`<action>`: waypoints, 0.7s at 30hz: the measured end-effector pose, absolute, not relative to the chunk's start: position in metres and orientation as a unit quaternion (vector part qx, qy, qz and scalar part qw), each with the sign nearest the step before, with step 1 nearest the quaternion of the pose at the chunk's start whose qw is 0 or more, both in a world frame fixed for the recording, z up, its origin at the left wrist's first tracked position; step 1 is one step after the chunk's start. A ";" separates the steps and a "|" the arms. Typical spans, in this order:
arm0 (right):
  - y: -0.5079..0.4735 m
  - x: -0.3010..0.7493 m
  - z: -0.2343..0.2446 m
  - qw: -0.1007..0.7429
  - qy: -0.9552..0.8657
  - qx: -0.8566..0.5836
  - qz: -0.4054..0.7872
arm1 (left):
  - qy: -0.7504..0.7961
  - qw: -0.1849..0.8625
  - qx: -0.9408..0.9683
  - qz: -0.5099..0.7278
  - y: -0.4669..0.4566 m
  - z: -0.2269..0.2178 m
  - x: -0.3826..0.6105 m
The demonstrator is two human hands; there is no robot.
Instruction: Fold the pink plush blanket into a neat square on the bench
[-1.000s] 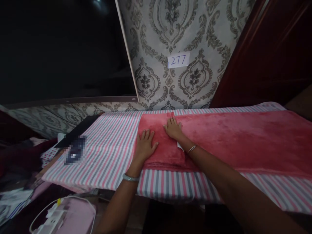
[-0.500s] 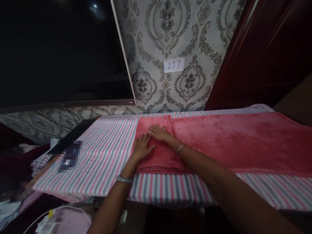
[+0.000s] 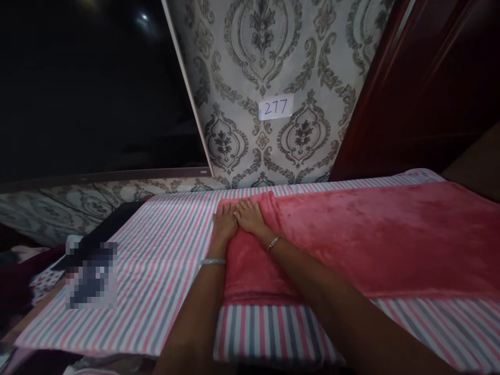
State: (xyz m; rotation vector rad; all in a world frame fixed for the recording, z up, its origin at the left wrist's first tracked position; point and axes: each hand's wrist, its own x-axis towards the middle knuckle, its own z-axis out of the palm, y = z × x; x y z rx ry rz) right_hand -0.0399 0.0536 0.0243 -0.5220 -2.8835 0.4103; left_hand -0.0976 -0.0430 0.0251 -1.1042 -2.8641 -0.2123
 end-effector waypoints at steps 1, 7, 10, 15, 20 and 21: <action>0.055 -0.040 0.020 0.090 -0.971 -0.177 0.134 | -0.930 0.031 -0.361 -0.066 -0.043 0.022 -0.098; 0.074 -0.035 0.019 0.069 -0.961 -0.243 0.116 | -0.932 0.014 -0.355 -0.067 -0.043 0.025 -0.104; 0.096 -0.019 0.020 0.050 -0.952 -0.286 0.099 | -0.931 0.001 -0.358 -0.071 -0.043 0.028 -0.104; 0.120 0.006 0.013 0.042 -0.939 -0.331 0.087 | -0.930 -0.003 -0.359 -0.080 -0.042 0.028 -0.103; 0.122 0.011 0.016 0.034 -0.936 -0.338 0.092 | -0.930 0.000 -0.359 -0.078 -0.042 0.025 -0.103; 0.121 0.011 0.019 0.029 -0.936 -0.337 0.096 | -0.929 0.000 -0.361 -0.078 -0.041 0.026 -0.104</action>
